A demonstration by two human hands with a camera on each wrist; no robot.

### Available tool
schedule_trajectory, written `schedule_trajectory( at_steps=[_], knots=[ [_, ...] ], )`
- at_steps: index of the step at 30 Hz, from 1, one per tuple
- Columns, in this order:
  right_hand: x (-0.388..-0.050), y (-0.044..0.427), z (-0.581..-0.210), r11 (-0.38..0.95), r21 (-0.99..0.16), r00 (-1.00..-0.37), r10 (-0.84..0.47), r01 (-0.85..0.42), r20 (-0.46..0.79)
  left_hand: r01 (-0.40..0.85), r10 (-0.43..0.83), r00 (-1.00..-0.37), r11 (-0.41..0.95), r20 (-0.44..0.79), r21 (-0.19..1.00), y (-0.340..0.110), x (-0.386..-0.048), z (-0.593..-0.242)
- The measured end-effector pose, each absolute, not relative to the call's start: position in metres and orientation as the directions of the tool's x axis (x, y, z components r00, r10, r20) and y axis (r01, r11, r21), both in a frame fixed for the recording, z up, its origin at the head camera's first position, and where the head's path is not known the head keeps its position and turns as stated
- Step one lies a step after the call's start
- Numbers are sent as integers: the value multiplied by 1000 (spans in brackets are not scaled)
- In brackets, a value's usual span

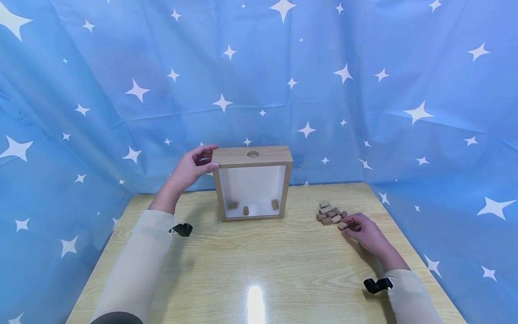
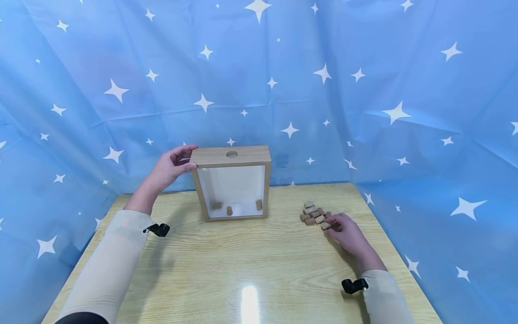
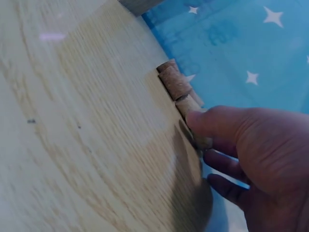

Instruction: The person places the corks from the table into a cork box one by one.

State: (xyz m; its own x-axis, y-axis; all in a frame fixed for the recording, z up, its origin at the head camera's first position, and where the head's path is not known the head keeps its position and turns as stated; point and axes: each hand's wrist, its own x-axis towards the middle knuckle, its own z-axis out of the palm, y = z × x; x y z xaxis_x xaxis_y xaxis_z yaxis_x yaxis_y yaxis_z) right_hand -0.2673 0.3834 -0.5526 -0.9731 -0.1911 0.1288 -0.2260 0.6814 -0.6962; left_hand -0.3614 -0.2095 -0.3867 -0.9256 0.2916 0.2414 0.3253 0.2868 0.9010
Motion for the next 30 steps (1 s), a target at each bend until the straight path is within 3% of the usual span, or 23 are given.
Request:
schedule_trajectory(
  at_steps=[8, 30],
  knots=[
    [-268, 380, -556, 704, -662, -967, -190, -256, 171, 325, 290, -926, 286, 241, 901, -210, -362, -388],
    [-277, 368, -546, 690, -698, -980, -178, -192, 94, 315, 290, -928, 280, 233, 907, -210, -362, -387]
  ],
)
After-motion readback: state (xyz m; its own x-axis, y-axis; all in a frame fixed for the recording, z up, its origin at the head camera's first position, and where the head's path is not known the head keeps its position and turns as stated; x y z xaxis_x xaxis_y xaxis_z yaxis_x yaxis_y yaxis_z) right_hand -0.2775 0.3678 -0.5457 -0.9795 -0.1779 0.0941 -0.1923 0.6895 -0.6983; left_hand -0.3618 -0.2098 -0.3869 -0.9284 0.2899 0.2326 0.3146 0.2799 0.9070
